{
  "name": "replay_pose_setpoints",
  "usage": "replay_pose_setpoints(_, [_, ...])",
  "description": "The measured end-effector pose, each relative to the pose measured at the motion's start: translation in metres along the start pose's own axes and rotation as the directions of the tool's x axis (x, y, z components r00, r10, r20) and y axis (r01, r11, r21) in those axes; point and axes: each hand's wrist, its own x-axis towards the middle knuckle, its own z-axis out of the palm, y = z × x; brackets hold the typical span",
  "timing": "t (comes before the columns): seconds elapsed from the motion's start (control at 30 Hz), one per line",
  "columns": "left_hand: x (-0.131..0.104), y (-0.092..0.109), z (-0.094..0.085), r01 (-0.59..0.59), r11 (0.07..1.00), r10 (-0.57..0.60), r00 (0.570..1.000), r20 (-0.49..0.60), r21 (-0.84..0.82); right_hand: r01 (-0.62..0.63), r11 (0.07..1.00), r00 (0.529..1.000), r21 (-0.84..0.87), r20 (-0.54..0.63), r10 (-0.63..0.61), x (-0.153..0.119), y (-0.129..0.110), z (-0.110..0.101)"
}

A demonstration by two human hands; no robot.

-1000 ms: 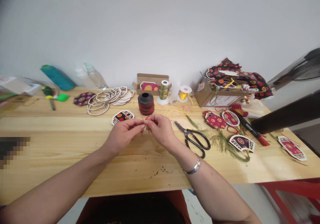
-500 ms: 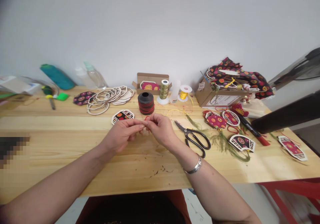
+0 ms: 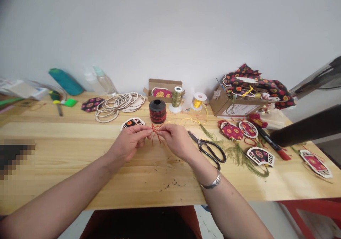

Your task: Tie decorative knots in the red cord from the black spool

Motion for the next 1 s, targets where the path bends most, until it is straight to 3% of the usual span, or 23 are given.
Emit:
replay_pose_setpoints(0.17, [0.0, 0.0, 0.001, -0.013, 1.0, 0.014, 0.999, -0.037, 0.027, 0.032, 0.993, 0.991, -0.112, -0.129, -0.046, -0.004, -0.001, 0.002])
replay_pose_setpoints(0.33, [-0.001, -0.001, 0.001, -0.017, 1.0, 0.018, 0.999, -0.049, 0.006, 0.168, 0.932, 0.957, -0.322, -0.173, -0.233, -0.014, -0.011, 0.014])
replay_pose_setpoints(0.43, [-0.001, -0.001, 0.002, -0.009, 1.0, 0.008, 0.999, -0.044, -0.021, 0.255, 0.789, 0.919, -0.558, -0.113, -0.377, -0.018, -0.012, 0.023])
replay_pose_setpoints(0.53, [-0.002, 0.0, 0.002, 0.025, 0.996, -0.027, 0.999, -0.022, -0.085, 0.311, 0.588, 0.869, -0.747, -0.028, -0.495, -0.021, -0.011, 0.03])
replay_pose_setpoints(0.63, [-0.001, 0.0, 0.002, 0.082, 0.98, -0.082, 0.997, 0.011, -0.181, 0.372, 0.423, 0.833, -0.826, 0.095, -0.546, -0.021, -0.009, 0.033])
replay_pose_setpoints(0.73, [0.0, 0.0, 0.0, 0.112, 0.964, -0.102, 0.993, 0.051, -0.24, 0.446, 0.375, 0.813, -0.812, 0.194, -0.548, -0.021, -0.01, 0.031])
replay_pose_setpoints(0.8, [0.001, -0.001, -0.001, 0.116, 0.961, -0.102, 0.992, 0.067, -0.25, 0.498, 0.418, 0.796, -0.76, 0.209, -0.568, -0.02, -0.012, 0.028])
replay_pose_setpoints(0.87, [0.001, -0.001, 0.0, 0.113, 0.963, -0.102, 0.993, 0.06, -0.246, 0.529, 0.545, 0.786, -0.651, 0.134, -0.603, -0.018, -0.013, 0.023])
replay_pose_setpoints(0.93, [0.001, 0.0, 0.001, 0.098, 0.969, -0.092, 0.995, 0.038, -0.227, 0.477, 0.731, 0.811, -0.488, -0.075, -0.58, -0.015, -0.013, 0.019])
replay_pose_setpoints(1.0, [0.001, 0.001, 0.002, 0.076, 0.978, -0.072, 0.997, 0.029, -0.194, 0.34, 0.902, 0.867, -0.267, -0.281, -0.411, -0.01, -0.011, 0.015])
